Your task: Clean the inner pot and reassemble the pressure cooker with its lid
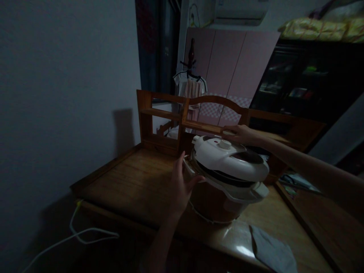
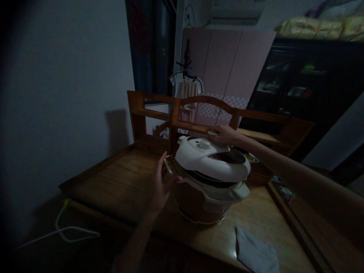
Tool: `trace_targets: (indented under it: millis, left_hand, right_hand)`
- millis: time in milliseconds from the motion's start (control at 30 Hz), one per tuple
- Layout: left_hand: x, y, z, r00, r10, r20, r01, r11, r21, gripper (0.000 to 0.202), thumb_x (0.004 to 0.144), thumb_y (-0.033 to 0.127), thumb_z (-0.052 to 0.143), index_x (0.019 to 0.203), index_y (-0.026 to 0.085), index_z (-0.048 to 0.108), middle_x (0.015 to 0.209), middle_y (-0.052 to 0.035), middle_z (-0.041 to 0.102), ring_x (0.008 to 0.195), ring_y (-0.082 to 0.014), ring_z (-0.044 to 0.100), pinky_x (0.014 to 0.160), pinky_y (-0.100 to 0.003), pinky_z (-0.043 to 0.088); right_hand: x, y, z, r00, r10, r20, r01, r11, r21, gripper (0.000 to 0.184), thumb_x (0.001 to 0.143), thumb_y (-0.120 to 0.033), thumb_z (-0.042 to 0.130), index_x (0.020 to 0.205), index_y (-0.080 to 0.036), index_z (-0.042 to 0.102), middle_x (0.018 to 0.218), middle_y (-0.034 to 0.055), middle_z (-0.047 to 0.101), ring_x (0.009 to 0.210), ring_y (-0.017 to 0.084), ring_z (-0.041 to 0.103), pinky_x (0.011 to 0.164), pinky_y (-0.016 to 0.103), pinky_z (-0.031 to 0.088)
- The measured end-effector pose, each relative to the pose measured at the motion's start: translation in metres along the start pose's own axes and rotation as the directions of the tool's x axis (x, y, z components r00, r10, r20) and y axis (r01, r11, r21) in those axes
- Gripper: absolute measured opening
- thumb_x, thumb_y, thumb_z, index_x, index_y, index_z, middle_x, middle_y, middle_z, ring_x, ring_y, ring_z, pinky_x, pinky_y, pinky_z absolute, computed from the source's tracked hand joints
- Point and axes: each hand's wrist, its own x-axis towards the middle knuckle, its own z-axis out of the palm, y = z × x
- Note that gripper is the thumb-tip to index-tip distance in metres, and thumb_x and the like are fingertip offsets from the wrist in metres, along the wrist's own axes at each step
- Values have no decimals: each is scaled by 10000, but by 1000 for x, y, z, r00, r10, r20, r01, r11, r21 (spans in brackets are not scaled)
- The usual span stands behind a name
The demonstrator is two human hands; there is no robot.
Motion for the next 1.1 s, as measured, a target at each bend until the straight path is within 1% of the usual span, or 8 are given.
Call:
trace_targets:
  millis: [233, 500, 733, 833, 933, 1000, 1033, 1100]
  left_hand:
    - [1, 4, 2, 999, -10, -32, 10, 1000, 0, 896, 726, 451, 814, 1501, 296, 391, 1503, -143, 470, 1398, -327, 451, 1167, -518, 371]
    - [0, 3, 3, 999, -37, -22, 36, 999, -36, 900, 739, 439, 809, 1512, 299, 370, 1480, -142, 491, 1385, -324, 471, 1151, -497, 395]
    - [-2, 6, 3, 999, -29, -35, 29, 1000, -6, 882, 733, 477, 802, 1498, 305, 396, 1486, -135, 484, 1384, -316, 462, 1162, -493, 381]
    - [-1, 7, -2, 999, -35, -3, 35, 999, 2, 922, 713, 570, 782, 1503, 304, 388, 1491, -128, 482, 1390, -319, 451, 1159, -484, 378]
    - [21, 7, -9, 994, -70, 88, 78, 993, -91, 887, 784, 748, 578, 1520, 299, 368, 1479, -127, 506, 1350, -314, 495, 1124, -481, 403]
    - [52, 5, -12, 980, -163, 112, 174, 979, -106, 755, 908, 745, 324, 1482, 269, 446, 1444, -129, 550, 1333, -293, 515, 1122, -474, 383]
    - [70, 3, -12, 960, -248, 130, 262, 960, -100, 743, 913, 744, 319, 1417, 241, 531, 1382, -135, 604, 1297, -294, 546, 1093, -455, 401]
    - [108, -3, -7, 880, -396, 261, 426, 902, -68, 686, 839, 739, 515, 1223, 194, 678, 1233, -138, 693, 1170, -298, 619, 966, -389, 473]
  right_hand:
    - [7, 12, 3, 999, -12, 32, 10, 999, 50, 370, 889, -511, 541, 1123, -263, 686, 915, 21, 730, 814, 224, 680, 707, 271, 463]
    - [-12, -15, 12, 995, 40, -92, -48, 996, -81, 352, 936, -422, 515, 1206, -265, 677, 929, 102, 753, 819, 274, 681, 687, 332, 438]
    - [-14, -20, 13, 995, 57, -80, -67, 989, -129, 392, 920, -450, 502, 1214, -258, 675, 872, 66, 750, 789, 272, 701, 645, 294, 433]
    - [-11, -19, 9, 996, 41, -75, -50, 990, -129, 370, 922, -441, 498, 1178, -256, 690, 843, 53, 743, 760, 255, 695, 637, 282, 424]
    - [-10, -19, 5, 997, 35, -62, -41, 994, -104, 348, 916, -412, 526, 1170, -238, 689, 819, 61, 736, 733, 242, 686, 624, 279, 407]
    - [-11, -19, 4, 998, 40, -56, -45, 995, -92, 339, 914, -394, 541, 1167, -223, 688, 810, 79, 734, 726, 246, 685, 612, 287, 399]
    - [-11, -20, 4, 997, 43, -58, -48, 995, -90, 335, 914, -388, 544, 1167, -222, 688, 815, 86, 736, 735, 251, 687, 610, 291, 399]
    - [-12, -21, 5, 997, 46, -67, -52, 995, -88, 325, 915, -390, 548, 1168, -239, 685, 843, 88, 745, 760, 256, 688, 618, 297, 410]
